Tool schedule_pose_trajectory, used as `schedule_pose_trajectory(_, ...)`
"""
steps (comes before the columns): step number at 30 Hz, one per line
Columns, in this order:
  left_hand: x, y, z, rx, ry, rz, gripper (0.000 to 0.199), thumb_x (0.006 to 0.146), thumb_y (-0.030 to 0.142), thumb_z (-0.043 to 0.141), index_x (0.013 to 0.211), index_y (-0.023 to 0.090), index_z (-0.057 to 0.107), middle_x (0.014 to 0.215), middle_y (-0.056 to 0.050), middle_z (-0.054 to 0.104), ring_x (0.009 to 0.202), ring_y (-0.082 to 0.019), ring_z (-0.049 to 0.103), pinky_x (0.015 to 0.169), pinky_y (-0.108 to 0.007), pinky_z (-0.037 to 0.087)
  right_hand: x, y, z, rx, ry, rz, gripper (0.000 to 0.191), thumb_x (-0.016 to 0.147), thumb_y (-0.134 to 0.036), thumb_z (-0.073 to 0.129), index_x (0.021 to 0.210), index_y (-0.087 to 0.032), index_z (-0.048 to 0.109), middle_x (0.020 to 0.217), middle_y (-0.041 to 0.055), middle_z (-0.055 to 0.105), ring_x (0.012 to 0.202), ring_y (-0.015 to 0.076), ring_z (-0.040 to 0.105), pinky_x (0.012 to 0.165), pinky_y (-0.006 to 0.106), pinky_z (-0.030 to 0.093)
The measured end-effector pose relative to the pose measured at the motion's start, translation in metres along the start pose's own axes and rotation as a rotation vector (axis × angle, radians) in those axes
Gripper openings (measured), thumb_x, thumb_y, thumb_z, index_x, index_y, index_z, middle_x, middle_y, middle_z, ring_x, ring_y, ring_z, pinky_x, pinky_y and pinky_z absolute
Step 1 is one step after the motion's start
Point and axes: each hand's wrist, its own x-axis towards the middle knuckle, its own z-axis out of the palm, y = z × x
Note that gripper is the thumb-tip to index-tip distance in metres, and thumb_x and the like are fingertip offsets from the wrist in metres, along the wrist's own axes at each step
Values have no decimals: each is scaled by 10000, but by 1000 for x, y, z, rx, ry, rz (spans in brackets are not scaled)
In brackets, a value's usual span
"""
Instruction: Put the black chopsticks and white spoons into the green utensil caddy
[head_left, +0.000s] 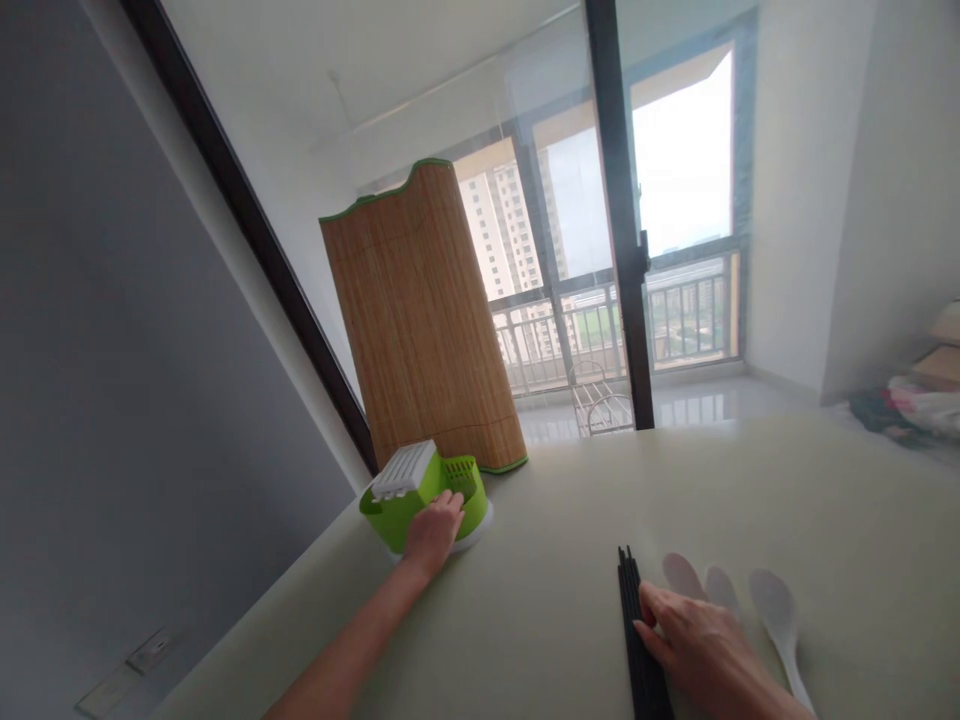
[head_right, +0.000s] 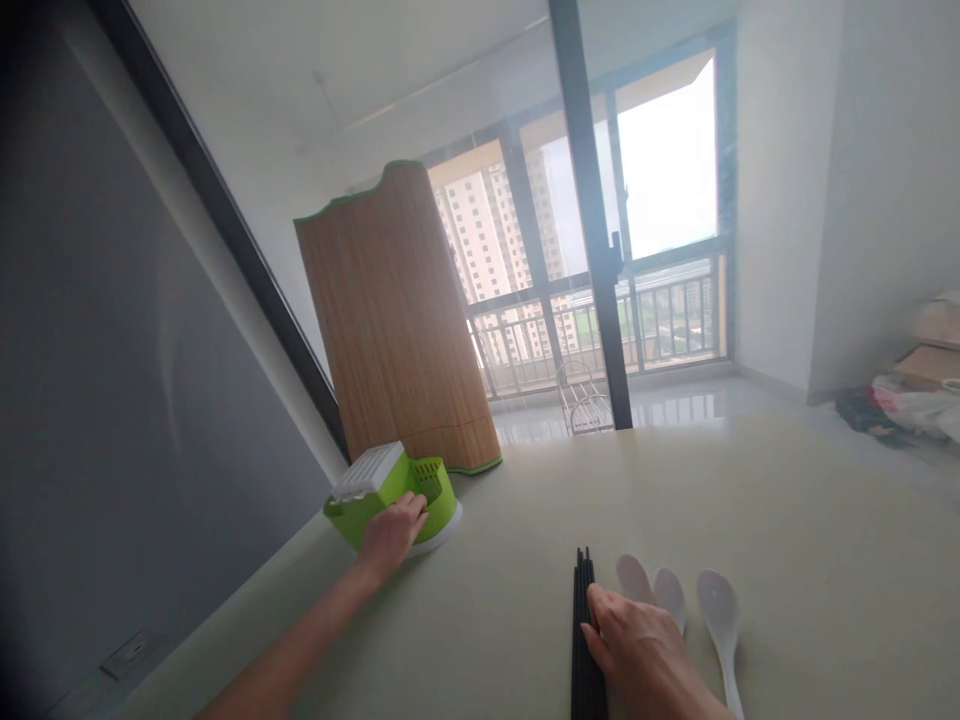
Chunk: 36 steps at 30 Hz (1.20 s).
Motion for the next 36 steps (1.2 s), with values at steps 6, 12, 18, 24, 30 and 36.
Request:
schedule_pose_trajectory(6, 5, 96, -17, -21, 101, 132, 298, 911, 61, 333, 1011, 161, 595, 996, -94, 620, 856, -208, 628, 659, -274, 465, 0, 2, 0, -17, -52, -19, 107, 882, -196, 507, 783, -213, 546, 726, 23, 686, 645, 233, 677, 515, 281, 274)
schedule_pose_trajectory(12, 14, 186, -36, -78, 170, 281, 239, 888, 50, 402, 974, 145, 605, 930, -92, 636, 792, -199, 622, 601, -254, 455, 2, 1, -4, 3, -127, 17, 109, 892, -209, 517, 819, -196, 597, 801, 61, 719, 729, 253, 694, 542, 282, 324)
schedule_pose_trajectory(18, 22, 255, -49, -150, 230, 404, 163, 889, 80, 439, 955, 115, 584, 890, -113, 622, 750, -206, 629, 548, -262, 441, 5, -3, -8, -10, -161, 49, 102, 865, -195, 540, 830, -184, 635, 787, 86, 729, 699, 262, 703, 522, 280, 335)
schedule_pose_trajectory(24, 21, 295, -59, -212, 241, 514, 158, 915, 102, 419, 960, 109, 570, 892, -106, 617, 755, -203, 641, 547, -257, 448, 8, -6, -11, 4, -171, 72, 142, 871, -169, 531, 879, -185, 672, 834, 106, 741, 702, 261, 706, 521, 286, 356)
schedule_pose_trajectory(30, 15, 305, -68, -274, 242, 542, 156, 918, 112, 427, 950, 97, 579, 871, -124, 617, 742, -215, 658, 547, -278, 485, 7, -10, -19, 13, -193, 65, 173, 884, -130, 524, 919, -163, 690, 872, 131, 741, 705, 272, 701, 544, 291, 393)
schedule_pose_trajectory(36, 15, 321, -75, -332, 221, 491, 159, 897, 71, 427, 907, 59, 585, 830, -147, 623, 718, -233, 669, 525, -288, 500, 0, 0, -11, 72, -89, 30, 166, 823, -128, 566, 888, -189, 706, 904, 120, 742, 775, 303, 695, 602, 311, 451)
